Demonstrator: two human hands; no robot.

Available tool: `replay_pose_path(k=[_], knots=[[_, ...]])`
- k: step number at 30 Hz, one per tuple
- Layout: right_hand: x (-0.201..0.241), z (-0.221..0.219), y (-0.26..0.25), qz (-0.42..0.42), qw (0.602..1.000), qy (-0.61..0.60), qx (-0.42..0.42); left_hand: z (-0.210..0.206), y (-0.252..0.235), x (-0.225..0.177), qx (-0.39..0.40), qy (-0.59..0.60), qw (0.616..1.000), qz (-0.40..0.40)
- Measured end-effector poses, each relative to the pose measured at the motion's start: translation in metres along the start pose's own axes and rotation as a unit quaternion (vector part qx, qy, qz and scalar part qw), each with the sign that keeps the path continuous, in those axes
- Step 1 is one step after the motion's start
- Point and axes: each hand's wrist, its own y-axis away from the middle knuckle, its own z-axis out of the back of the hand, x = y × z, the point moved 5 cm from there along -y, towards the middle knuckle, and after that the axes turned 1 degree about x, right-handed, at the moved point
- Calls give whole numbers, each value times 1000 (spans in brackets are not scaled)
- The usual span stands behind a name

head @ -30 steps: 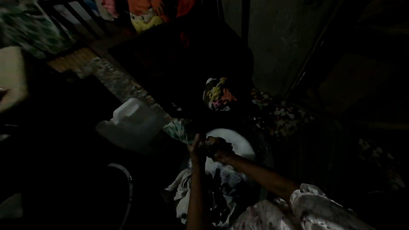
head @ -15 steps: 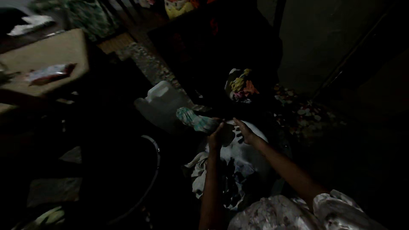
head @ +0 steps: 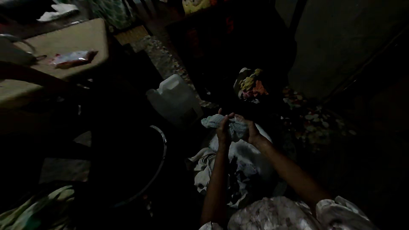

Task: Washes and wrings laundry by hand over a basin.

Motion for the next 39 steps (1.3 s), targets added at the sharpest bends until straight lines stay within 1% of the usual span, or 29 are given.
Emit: replay_pose_path(k=[2, 5, 6, 9, 10, 12, 14, 15, 16, 17, 19, 20, 22, 23, 24, 26, 29, 31, 33, 35, 36, 37, 39], knots=[[5, -5, 10, -49, 996, 40, 64, 1, 1, 1, 8, -1, 1000, -27], [1, -8, 18, -113, 973, 98, 174, -2, 3, -8, 64, -2, 997, -47], [-1, -9, 18, -131, 965, 122, 190, -5, 5, -13, 85, 5, 995, -48], [-8, -8, 18, -143, 952, 195, 185, -7, 8, -21, 136, 3, 990, -38], [-9, -8, 17, -144, 949, 209, 185, -6, 9, -23, 131, -17, 991, -36], [-14, -10, 16, -137, 948, 199, 207, -4, 9, -26, 106, -32, 994, -24], [-16, -12, 17, -98, 955, 218, 178, -4, 9, -28, 85, -40, 996, -5], [-15, -13, 18, -54, 953, 258, 149, -4, 9, -29, 70, -47, 996, 13], [-14, -14, 18, -15, 941, 313, 126, -3, 8, -29, 51, -52, 997, 35], [-12, -16, 18, 9, 917, 383, 107, -3, 8, -28, 38, -58, 996, 58], [-11, -24, 19, 60, 838, 536, 81, -2, 8, -22, 19, -68, 994, 87], [-14, -24, 17, 78, 798, 594, 71, 0, 7, -17, 10, -71, 993, 94], [-18, -25, 15, 58, 741, 666, 66, 3, 5, -7, -22, -83, 991, 99], [-21, -24, 15, 43, 719, 691, 65, 3, 5, -2, -38, -90, 990, 99], [-24, -22, 15, 26, 708, 703, 62, 4, 5, 3, -55, -94, 989, 95], [-28, -16, 14, 7, 713, 699, 43, 5, 4, 14, -84, -104, 987, 90], [-39, 1, 12, 0, 728, 686, 14, 8, 4, 34, -113, -110, 983, 99], [-44, 7, 11, -3, 718, 696, 7, 9, 5, 43, -131, -114, 979, 111], [-47, 11, 10, -28, 710, 704, 3, 9, 4, 49, -141, -114, 976, 122], [-49, 14, 8, -42, 707, 706, -4, 8, 3, 52, -138, -126, 974, 131], [-50, 15, 7, -43, 713, 699, -13, 7, 3, 52, -131, -134, 973, 135], [-51, 18, 7, -31, 732, 680, -26, 5, 2, 52, -121, -150, 972, 135], [-53, 23, 5, 33, 784, 618, -38, 2, 0, 45, -91, -200, 966, 137]])
